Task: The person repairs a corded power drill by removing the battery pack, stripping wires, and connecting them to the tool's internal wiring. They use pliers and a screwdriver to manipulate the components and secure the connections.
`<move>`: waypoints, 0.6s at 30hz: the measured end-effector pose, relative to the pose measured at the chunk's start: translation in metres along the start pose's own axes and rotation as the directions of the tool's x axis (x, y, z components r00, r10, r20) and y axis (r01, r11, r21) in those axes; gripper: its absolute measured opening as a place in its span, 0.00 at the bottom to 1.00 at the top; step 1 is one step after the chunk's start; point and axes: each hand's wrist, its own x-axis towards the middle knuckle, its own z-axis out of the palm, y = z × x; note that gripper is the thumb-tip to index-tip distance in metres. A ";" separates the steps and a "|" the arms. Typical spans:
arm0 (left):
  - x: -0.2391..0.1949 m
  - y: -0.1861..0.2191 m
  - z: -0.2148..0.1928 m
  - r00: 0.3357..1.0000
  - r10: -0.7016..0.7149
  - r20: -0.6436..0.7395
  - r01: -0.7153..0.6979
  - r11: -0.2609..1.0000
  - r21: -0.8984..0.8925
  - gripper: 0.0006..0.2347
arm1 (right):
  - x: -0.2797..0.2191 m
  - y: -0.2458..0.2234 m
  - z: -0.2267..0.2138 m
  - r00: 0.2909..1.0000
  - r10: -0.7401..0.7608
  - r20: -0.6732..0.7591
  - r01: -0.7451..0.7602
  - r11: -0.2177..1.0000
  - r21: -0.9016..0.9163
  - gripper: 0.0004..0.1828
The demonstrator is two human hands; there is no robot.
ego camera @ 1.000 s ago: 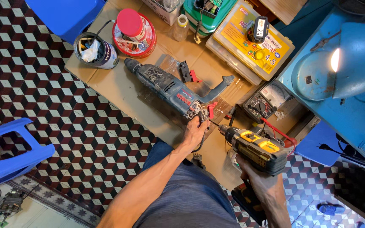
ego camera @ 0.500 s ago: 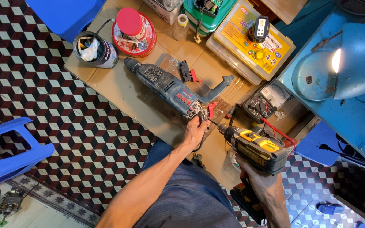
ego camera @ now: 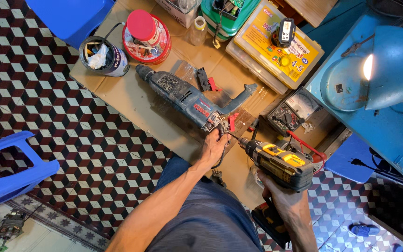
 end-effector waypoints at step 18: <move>-0.001 0.003 -0.006 0.997 0.043 0.061 -0.042 0.999 -0.010 0.11 | 0.005 -0.026 -0.005 0.996 -0.027 0.087 0.030 0.999 -0.033 0.14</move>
